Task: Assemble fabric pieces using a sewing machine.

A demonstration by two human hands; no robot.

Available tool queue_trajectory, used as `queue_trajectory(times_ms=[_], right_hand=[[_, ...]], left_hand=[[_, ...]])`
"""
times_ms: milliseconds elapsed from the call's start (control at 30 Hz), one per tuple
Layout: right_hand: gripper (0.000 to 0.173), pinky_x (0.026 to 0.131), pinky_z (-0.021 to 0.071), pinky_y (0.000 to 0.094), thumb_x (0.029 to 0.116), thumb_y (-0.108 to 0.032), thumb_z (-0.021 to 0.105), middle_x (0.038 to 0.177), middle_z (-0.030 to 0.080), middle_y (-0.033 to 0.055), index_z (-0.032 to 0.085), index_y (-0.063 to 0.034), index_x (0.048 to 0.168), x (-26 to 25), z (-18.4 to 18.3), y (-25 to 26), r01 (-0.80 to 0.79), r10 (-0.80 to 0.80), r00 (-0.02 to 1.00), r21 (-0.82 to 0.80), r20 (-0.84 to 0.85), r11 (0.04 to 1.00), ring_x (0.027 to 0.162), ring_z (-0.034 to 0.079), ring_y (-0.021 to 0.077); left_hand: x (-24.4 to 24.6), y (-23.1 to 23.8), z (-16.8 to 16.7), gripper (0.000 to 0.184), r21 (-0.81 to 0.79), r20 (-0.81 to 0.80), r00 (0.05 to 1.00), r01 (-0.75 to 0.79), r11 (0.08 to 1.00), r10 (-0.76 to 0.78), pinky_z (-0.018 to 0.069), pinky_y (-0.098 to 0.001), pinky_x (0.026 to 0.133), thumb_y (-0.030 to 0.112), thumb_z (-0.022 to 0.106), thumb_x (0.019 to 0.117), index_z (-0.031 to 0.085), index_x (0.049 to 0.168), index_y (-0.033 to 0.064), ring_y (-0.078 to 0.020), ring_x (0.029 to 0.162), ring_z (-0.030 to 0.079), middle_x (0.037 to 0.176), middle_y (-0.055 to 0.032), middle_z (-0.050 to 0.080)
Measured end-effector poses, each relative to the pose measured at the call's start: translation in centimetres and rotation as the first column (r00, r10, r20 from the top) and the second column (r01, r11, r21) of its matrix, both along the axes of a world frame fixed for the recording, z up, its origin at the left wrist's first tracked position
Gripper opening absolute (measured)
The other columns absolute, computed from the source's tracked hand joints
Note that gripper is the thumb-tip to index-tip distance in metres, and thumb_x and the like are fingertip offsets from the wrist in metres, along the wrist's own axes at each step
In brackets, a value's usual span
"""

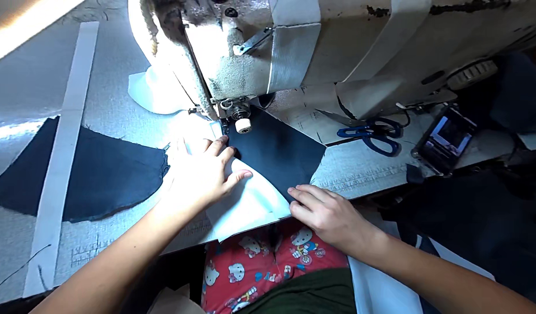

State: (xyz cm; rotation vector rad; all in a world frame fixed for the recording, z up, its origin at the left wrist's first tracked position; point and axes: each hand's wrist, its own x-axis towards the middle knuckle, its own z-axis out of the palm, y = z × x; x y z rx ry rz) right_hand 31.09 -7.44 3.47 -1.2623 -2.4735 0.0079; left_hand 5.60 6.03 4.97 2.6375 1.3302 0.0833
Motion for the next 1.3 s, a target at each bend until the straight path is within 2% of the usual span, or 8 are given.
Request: queue_trajectory(times_ms=[200, 267, 333, 400, 533, 667, 967, 1300], right_hand=[[0.015, 0.070, 0.0599, 0.0417, 0.0928, -0.001, 0.058, 0.102, 0.075, 0.0167, 0.071, -0.0061, 0.090, -3.0, 0.0, 0.1, 0.065, -0.066, 0.997, 0.040, 0.033, 0.997, 0.096, 0.075, 0.0320], [0.015, 0.071, 0.0600, 0.0428, 0.0920, -0.001, 0.058, 0.102, 0.075, 0.0168, 0.072, -0.0060, 0.089, -3.7, 0.0, 0.1, 0.087, -0.090, 0.995, 0.050, 0.046, 0.995, 0.095, 0.075, 0.0322], [0.015, 0.071, 0.0602, 0.0434, 0.0906, -0.001, 0.059, 0.101, 0.075, 0.0162, 0.073, -0.0063, 0.087, -4.1, -0.1, 0.1, 0.106, -0.109, 0.992, 0.062, 0.055, 0.992, 0.096, 0.075, 0.0320], [0.014, 0.076, 0.0598, 0.0458, 0.0905, -0.002, 0.060, 0.102, 0.075, 0.0154, 0.073, -0.0071, 0.089, -4.2, 0.0, 0.2, 0.111, -0.114, 0.991, 0.044, 0.068, 0.993, 0.098, 0.074, 0.0320], [0.011, 0.092, 0.0530, 0.0617, 0.0896, -0.001, 0.063, 0.103, 0.073, 0.0126, 0.072, -0.0075, 0.092, -3.6, 0.3, 0.6, 0.094, -0.094, 0.996, -0.071, 0.007, 0.993, 0.102, 0.073, 0.0317], [0.016, 0.103, 0.0408, 0.0713, 0.0894, -0.004, 0.063, 0.116, 0.073, 0.0091, 0.075, -0.0102, 0.099, -1.8, 0.6, 1.2, 0.010, -0.027, 0.997, -0.214, -0.075, 0.977, 0.122, 0.065, 0.0326], [0.036, 0.106, 0.0382, 0.0696, 0.0904, -0.007, 0.056, 0.127, 0.070, 0.0055, 0.077, -0.0238, 0.114, 0.5, -1.5, 0.0, -0.028, 0.011, 0.989, -0.114, -0.150, 0.993, 0.131, 0.059, 0.0334], [0.035, 0.109, 0.0425, 0.0586, 0.0932, -0.004, 0.054, 0.125, 0.072, 0.0024, 0.075, -0.0187, 0.116, 0.6, -2.0, -0.1, -0.082, 0.078, 0.991, -0.034, -0.105, 0.996, 0.128, 0.063, 0.0254]], left_hand=[[-0.5, 0.9, -0.2, 0.074, 0.053, 0.032, 0.999, -0.012, 0.999, 0.011, 0.0164, -0.0854, 0.104, 0.067, 0.039, 0.0944, 0.072, 0.121, 0.0055, -0.0479, 0.123, 0.057, 0.126, -0.0215, 0.064], [-0.5, 0.8, -0.1, 0.062, 0.077, 0.014, 0.999, 0.030, 0.997, -0.031, 0.0186, -0.0848, 0.104, 0.052, 0.043, 0.0954, 0.072, 0.122, 0.0040, -0.0495, 0.127, 0.054, 0.131, -0.0230, 0.062], [-0.4, 0.1, 0.1, 0.040, 0.102, 0.038, 0.987, 0.152, 0.983, -0.157, 0.0296, -0.0798, 0.102, 0.031, 0.060, 0.0889, 0.075, 0.112, 0.0017, -0.0499, 0.132, 0.051, 0.130, -0.0232, 0.064], [0.0, -1.6, 0.2, 0.033, 0.121, 0.113, 0.940, 0.307, 0.944, -0.321, 0.0306, -0.0806, 0.101, 0.025, 0.060, 0.0838, 0.077, 0.102, 0.0039, -0.0477, 0.130, 0.055, 0.118, -0.0187, 0.071], [1.3, -6.0, -0.9, 0.032, 0.180, 0.253, 0.854, 0.421, 0.889, -0.455, 0.0361, -0.0803, 0.095, 0.022, 0.046, 0.0925, 0.074, 0.097, 0.0091, -0.0361, 0.108, 0.070, 0.097, -0.0091, 0.073], [1.5, -8.1, -1.7, 0.030, 0.207, 0.261, 0.855, 0.403, 0.891, -0.448, 0.0389, -0.0737, 0.097, 0.020, 0.046, 0.0927, 0.073, 0.096, 0.0081, -0.0305, 0.105, 0.069, 0.100, -0.0084, 0.071], [1.3, -9.5, -2.1, 0.029, 0.228, 0.253, 0.869, 0.375, 0.899, -0.426, 0.0399, -0.0710, 0.099, 0.019, 0.047, 0.0951, 0.074, 0.101, 0.0091, -0.0283, 0.107, 0.069, 0.108, -0.0076, 0.072], [2.1, -10.0, -2.9, 0.031, 0.275, 0.259, 0.889, 0.308, 0.911, -0.379, 0.0409, -0.0684, 0.098, 0.022, 0.048, 0.0963, 0.074, 0.109, 0.0098, -0.0271, 0.095, 0.069, 0.100, -0.0064, 0.070]])
